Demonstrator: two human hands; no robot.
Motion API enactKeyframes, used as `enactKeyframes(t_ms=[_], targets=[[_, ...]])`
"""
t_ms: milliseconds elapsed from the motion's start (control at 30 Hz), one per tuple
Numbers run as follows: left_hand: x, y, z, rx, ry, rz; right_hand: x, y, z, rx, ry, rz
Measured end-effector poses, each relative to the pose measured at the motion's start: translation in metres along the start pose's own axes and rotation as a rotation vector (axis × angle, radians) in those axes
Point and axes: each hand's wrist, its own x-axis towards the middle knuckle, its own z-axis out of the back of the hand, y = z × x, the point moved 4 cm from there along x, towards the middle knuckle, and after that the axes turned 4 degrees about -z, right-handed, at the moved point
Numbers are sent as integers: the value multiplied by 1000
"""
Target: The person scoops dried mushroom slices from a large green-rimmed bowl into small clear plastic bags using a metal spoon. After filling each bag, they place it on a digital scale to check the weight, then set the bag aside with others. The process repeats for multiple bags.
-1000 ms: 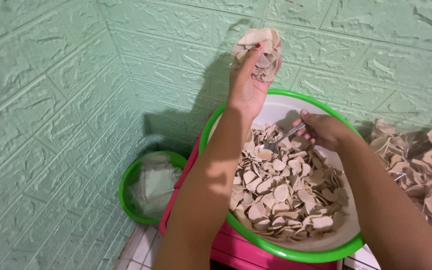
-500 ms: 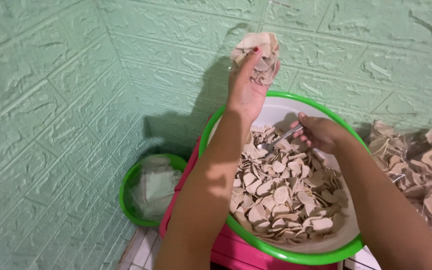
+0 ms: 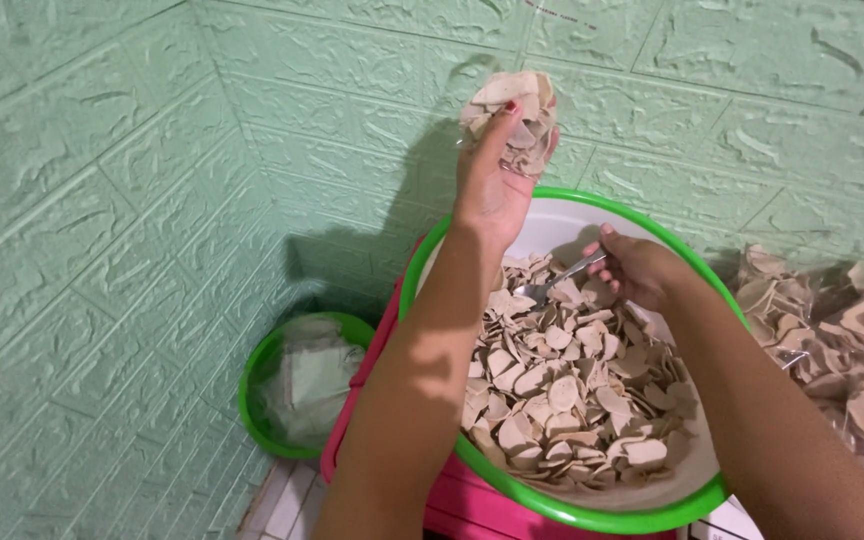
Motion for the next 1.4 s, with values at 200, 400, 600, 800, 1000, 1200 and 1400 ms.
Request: enactKeyframes(t_ms=[200, 400, 600, 800, 1000, 1200, 1400], targets=[[2, 4, 5, -1, -9, 3, -5, 3, -4, -4, -2, 18], [1, 2, 2, -6, 8, -2, -4, 1, -4, -75, 58, -18], [0, 2, 1, -31, 14, 5, -1, 1, -1, -62, 23, -62], [0, -1, 1, 6, 10, 10, -16, 7, -9, -34, 43, -73], [-3, -5, -2, 2, 94, 11, 4, 2, 10, 104, 31, -4], [-8, -10, -9, 155, -65, 78, -49, 30, -10, 238, -28, 1], [10, 9, 40, 103, -189, 251, -55, 42, 12, 452, -49, 347]])
